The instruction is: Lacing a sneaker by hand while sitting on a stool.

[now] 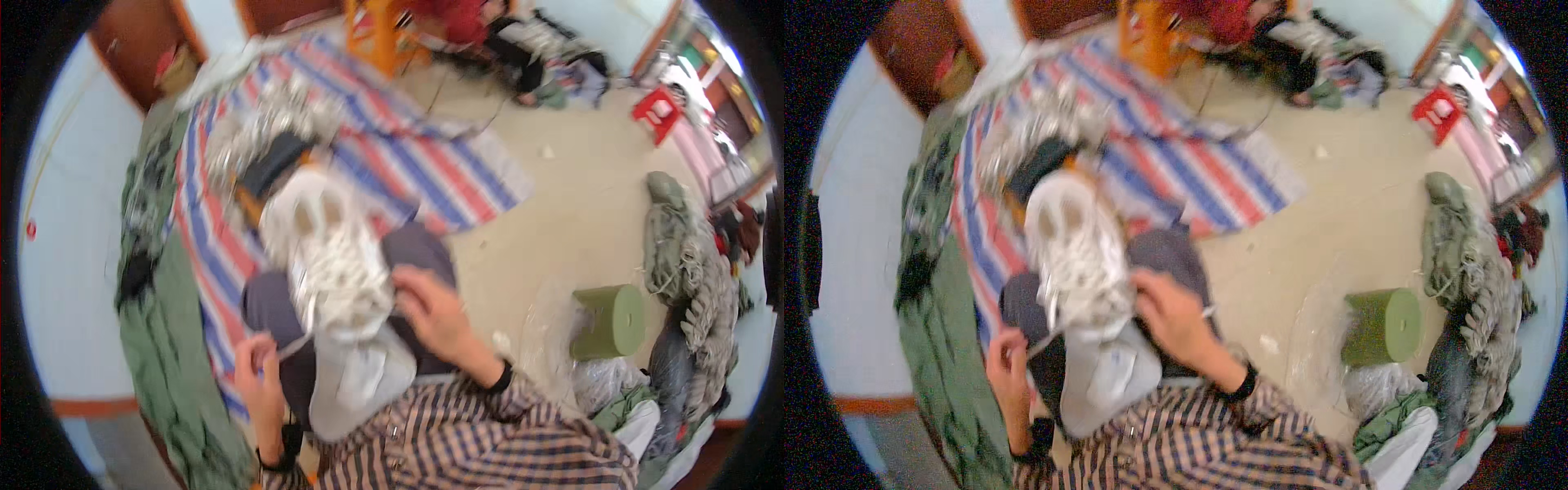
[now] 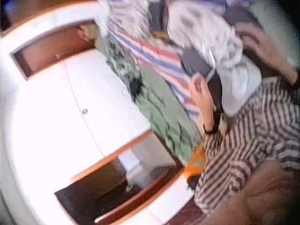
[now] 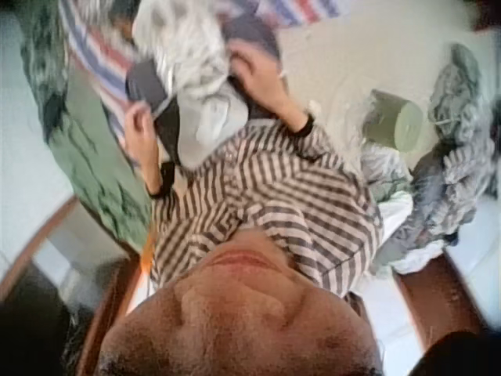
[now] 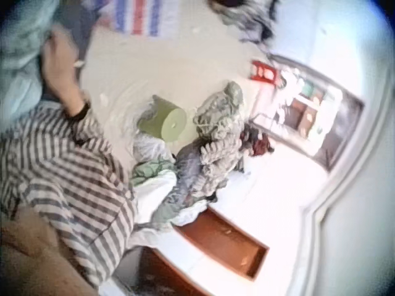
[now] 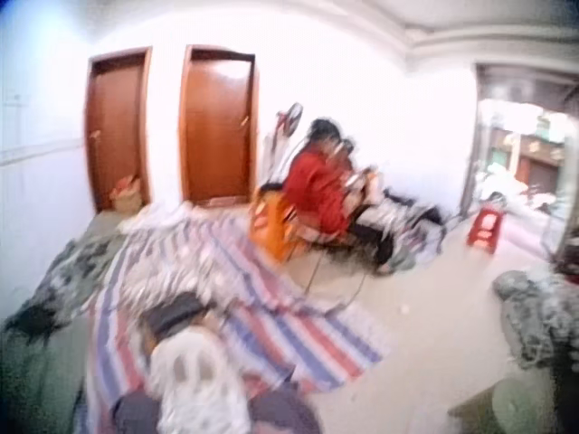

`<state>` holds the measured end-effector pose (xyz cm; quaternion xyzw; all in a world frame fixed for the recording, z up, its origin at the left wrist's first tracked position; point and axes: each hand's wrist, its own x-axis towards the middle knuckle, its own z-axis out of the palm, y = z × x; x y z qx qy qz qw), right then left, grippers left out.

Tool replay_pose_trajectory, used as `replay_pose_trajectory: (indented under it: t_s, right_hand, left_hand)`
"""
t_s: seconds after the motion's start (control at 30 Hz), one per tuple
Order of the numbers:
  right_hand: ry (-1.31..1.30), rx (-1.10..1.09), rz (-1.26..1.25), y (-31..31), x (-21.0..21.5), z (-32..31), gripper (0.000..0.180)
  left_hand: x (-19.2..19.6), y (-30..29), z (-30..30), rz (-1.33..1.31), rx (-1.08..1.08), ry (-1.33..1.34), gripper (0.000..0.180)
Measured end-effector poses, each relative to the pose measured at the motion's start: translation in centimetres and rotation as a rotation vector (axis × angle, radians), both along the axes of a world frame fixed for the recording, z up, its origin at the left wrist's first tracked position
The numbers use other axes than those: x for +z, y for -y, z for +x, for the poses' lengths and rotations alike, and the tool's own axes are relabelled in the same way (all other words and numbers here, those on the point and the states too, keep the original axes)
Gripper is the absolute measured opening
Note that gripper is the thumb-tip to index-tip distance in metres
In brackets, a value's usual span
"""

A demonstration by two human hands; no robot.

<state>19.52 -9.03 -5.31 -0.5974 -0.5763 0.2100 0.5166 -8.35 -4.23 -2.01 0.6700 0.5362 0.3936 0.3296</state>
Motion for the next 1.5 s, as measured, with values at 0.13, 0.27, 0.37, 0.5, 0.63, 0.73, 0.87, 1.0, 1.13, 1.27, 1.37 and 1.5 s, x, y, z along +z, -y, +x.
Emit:
replay_pose_trajectory:
  t_s: [0.13, 0.27, 0.37, 0.5, 0.63, 0.73, 0.87, 1.0, 1.13, 1.27, 1.37, 1.5]
  right_hand:
    - [0.025, 0.03, -0.179, 1.4, -0.2, 0.0, 0.034]
    - [-0.206, 0.23, -0.275, 3.1, 0.5, 0.4, 0.034]
    - [-0.197, 0.319, -0.097, 4.7, 1.6, -0.1, 0.025]
    - [-0.181, 0.421, -0.076, 5.7, 2.9, -1.0, 0.022]
    - [-0.121, 0.434, 0.179, 5.5, 3.3, -1.4, 0.019]
    - [-0.167, 0.445, 0.18, 5.6, 3.2, -1.6, 0.018]
    - [-0.213, 0.493, 0.097, 5.8, 3.1, -1.5, 0.019]
    - [-0.091, 0.502, 0.068, 5.5, 3.2, -1.4, 0.021]
    - [-0.044, 0.467, 0.082, 5.5, 3.2, -1.3, 0.022]
    - [-0.056, 0.461, 0.06, 5.7, 3.2, -1.2, 0.021]
    - [-0.111, 0.466, 0.055, 5.9, 3.2, -1.2, 0.02]
    - [-0.147, 0.487, 0.027, 5.8, 3.2, -1.5, 0.018]
  left_hand:
    - [2.7, -1.0, 4.6, 0.152, -0.065, -0.063, 0.014]
    - [4.1, -1.6, 7.9, 0.41, -0.223, -0.25, 0.009]
    - [3.8, -2.0, 9.7, 0.392, -0.283, -0.293, 0.017]
    - [3.1, -2.1, 10.8, 0.416, -0.294, -0.543, 0.032]
    - [2.6, -2.3, 11.3, 0.503, -0.341, -0.714, 0.029]
    - [2.3, -2.5, 11.4, 0.581, -0.338, -0.777, 0.023]
    - [1.9, -2.8, 11.4, 0.607, -0.327, -0.767, 0.014]
    - [2.2, -2.5, 11.2, 0.542, -0.282, -0.771, 0.024]
    - [2.3, -2.3, 11.3, 0.571, -0.316, -0.755, 0.026]
    - [2.1, -2.5, 11.4, 0.609, -0.32, -0.755, 0.02]
    - [2.0, -2.5, 11.5, 0.582, -0.307, -0.699, 0.017]
    - [2.4, -2.5, 12.2, 0.483, -0.309, -0.577, 0.015]
